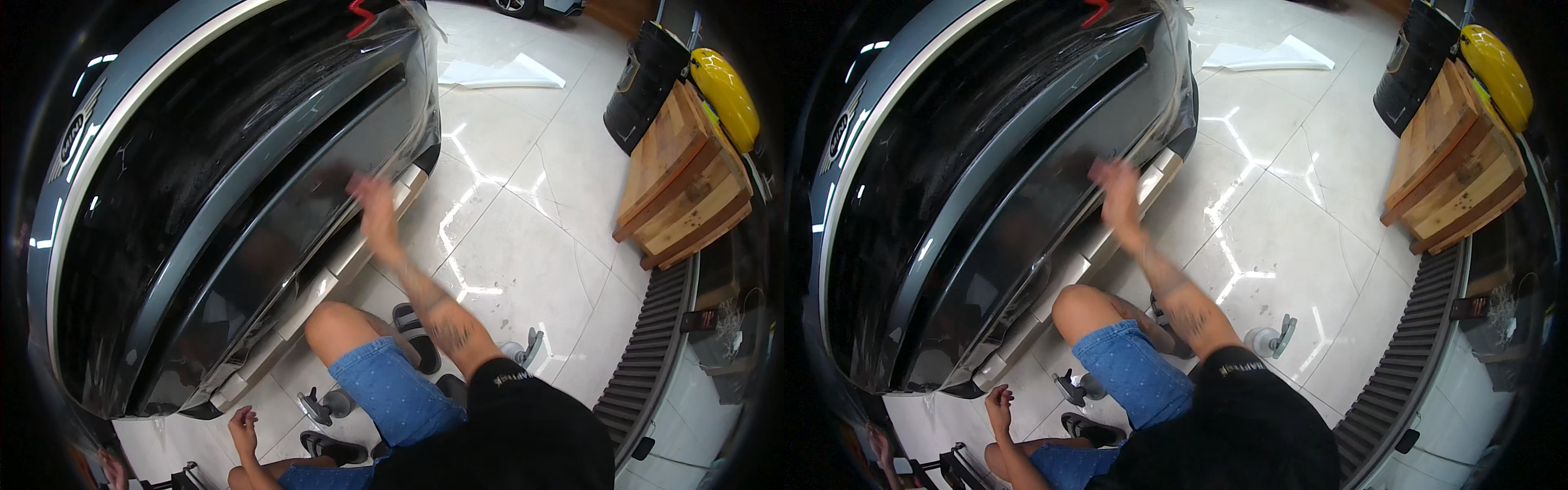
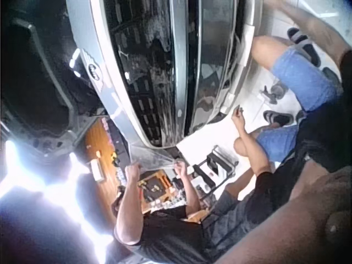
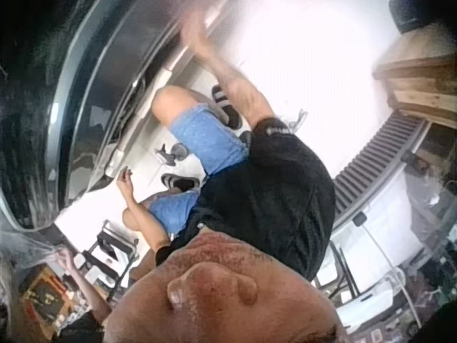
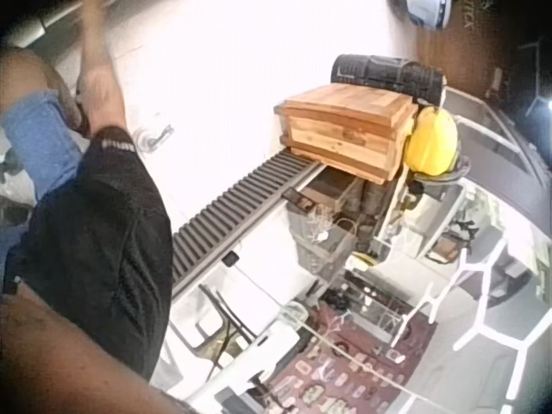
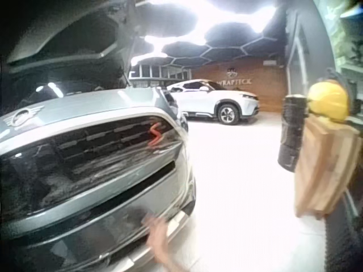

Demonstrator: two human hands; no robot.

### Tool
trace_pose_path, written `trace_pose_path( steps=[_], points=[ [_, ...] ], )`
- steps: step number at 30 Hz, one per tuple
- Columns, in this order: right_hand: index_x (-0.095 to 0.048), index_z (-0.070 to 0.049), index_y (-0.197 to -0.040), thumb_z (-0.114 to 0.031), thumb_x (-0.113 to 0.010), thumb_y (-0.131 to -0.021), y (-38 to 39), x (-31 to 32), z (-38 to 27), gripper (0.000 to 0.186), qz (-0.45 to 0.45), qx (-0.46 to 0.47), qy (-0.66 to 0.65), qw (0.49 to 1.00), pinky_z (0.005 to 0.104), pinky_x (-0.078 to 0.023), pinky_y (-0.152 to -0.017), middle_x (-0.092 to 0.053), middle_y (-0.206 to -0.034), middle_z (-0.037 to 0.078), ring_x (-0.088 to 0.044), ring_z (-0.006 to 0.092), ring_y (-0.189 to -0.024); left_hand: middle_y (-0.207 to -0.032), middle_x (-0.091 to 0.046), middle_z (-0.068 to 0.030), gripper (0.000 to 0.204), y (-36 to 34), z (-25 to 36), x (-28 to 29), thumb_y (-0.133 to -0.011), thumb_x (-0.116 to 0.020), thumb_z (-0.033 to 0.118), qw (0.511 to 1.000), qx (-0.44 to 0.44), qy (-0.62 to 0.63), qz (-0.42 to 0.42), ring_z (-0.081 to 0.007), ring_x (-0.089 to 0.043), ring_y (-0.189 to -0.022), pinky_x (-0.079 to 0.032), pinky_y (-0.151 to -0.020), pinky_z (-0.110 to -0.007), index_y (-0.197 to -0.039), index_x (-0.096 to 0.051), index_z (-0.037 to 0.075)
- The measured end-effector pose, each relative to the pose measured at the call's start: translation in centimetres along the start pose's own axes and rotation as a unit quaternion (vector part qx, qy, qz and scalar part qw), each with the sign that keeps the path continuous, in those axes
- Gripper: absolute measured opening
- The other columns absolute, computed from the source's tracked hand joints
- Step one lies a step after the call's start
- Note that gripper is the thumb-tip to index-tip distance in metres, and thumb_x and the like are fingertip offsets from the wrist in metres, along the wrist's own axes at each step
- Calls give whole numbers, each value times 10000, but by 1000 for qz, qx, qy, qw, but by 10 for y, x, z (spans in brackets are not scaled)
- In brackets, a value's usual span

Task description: The person applies a transparent protective film to the front grille of a Mini Cooper. They use a spray bottle to wet the surface and a squeegee to smooth the film, removing air bubbles and ensuring adhesion. The person works methodically across the grille area, adjusting the film and using tools to achieve a clean finish.

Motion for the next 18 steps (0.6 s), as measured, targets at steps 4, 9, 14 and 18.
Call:
trace_pose_path(
  steps=[4, 9, 14, 18],
  points=[
    [-722, -88, -1120, 115, -431, -755, 82, -11, -3, 509, -238, -116, -22, 964, 433, -450, -1017, -662, -1151, 124, -591, 307, -1117, -825, -685, -132, 221, 5, -25, -3, -930, -563, 49, 998, -11, -28, -61, -181, -678, -713, -543, -653, -295, -1089, -661, -70],
    [-703, -107, -1167, 72, -497, -858, -121, 112, 35, 413, 24, -20, 89, 996, 364, -492, -922, -630, -1015, 155, -599, 294, -1016, -794, -664, -125, 203, 13, -31, 5, -933, -549, 25, 1000, 26, 6, -5, -177, -660, -701, -550, -651, -294, -1078, -650, -74],
    [-567, -78, -1341, -75, -420, -1010, -113, 91, 86, 363, 170, -19, -62, 983, 363, -452, -1014, -600, -1282, 133, -592, 252, -1177, -791, -663, -121, 198, -14, 13, -6, -952, -545, 41, 999, -35, -15, -29, -174, -659, -696, -554, -651, -293, -1078, -649, -71],
    [-639, -77, -1246, 57, -456, -871, 59, 2, 61, 438, -230, -12, -12, 973, 383, -418, -1058, -688, -1127, 96, -612, 244, -1125, -788, -663, -111, 200, 13, -8, -9, -958, -540, 46, 999, 3, -16, -28, -168, -659, -699, -538, -637, -287, -1086, -650, -63]
  ],
)
Point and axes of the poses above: each hand's wrist, its own y-axis away from the middle knuckle, its own x-axis out of the back of the hand, z = x × y, the point moved 4 cm from there along -y, towards the middle knuckle
